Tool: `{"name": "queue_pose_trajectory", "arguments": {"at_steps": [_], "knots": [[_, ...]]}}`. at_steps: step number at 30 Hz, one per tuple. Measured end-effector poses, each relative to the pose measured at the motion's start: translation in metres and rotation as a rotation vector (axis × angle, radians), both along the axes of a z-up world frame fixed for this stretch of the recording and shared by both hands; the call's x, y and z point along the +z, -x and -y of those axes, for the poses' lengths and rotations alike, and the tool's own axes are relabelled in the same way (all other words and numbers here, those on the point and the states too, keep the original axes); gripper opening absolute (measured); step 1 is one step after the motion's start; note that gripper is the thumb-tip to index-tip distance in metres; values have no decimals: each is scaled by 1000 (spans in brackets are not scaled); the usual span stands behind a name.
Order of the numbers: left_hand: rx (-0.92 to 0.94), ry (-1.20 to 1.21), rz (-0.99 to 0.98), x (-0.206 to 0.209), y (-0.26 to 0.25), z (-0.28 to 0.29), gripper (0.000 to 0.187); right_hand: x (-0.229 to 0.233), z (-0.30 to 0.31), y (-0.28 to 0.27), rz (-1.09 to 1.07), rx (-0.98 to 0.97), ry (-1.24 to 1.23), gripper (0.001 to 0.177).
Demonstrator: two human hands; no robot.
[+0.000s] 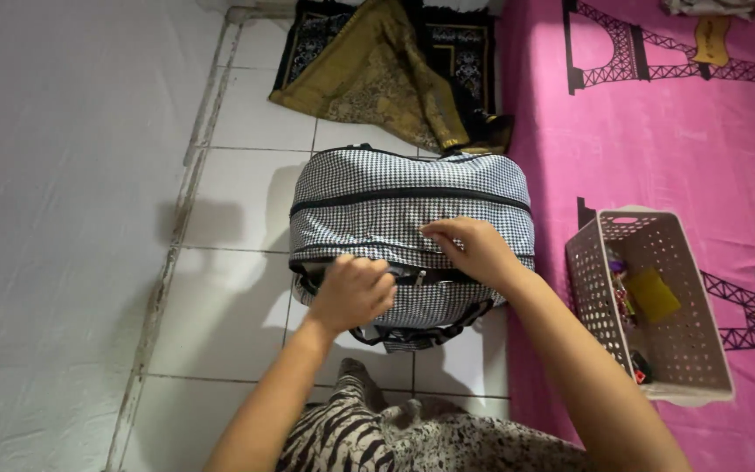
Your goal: Organize jewelry and small accessories into a plastic storage basket.
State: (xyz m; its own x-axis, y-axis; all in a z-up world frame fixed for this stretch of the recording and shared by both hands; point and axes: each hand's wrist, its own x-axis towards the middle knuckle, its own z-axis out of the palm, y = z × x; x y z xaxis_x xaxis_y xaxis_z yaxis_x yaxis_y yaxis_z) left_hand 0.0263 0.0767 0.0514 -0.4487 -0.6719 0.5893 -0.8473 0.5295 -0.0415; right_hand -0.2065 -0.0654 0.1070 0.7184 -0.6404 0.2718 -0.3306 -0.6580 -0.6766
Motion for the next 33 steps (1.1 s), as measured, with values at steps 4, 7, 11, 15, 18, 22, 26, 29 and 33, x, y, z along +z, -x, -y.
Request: {"name": "queue_pose_trajectory", "arguments": {"at_steps": [4,7,11,15,18,22,26,29,33], "knots": [[110,-285,-198,-16,52,15,27,-10,-4,-5,-124,23,49,15],[313,-300,-282,-41,70,22,37,-27,-10,-12,-119,30,115,13],[414,-316,-310,-58,71,28,23,-37,-18,-13,-311,101,388,25],[332,-418,-511,-59,57,32,16,-18,-45,-14,-361,69,266,35],[259,-489,-647,-44,61,31,15,-59,-41,-16,-469,26,509,21],[218,-511,-793,-51,64,32,11,-62,-33,-10,-425,66,627,19],[251,-552,-744,-49,63,34,11,-68,-27,-9,-507,90,747,12],[296,-504,-604,-32,60,29,13,-71,-27,-10,-499,89,793,10],[317,-415,-478,-19,49,22,19,-69,-29,-13,-535,63,840,12]]}}
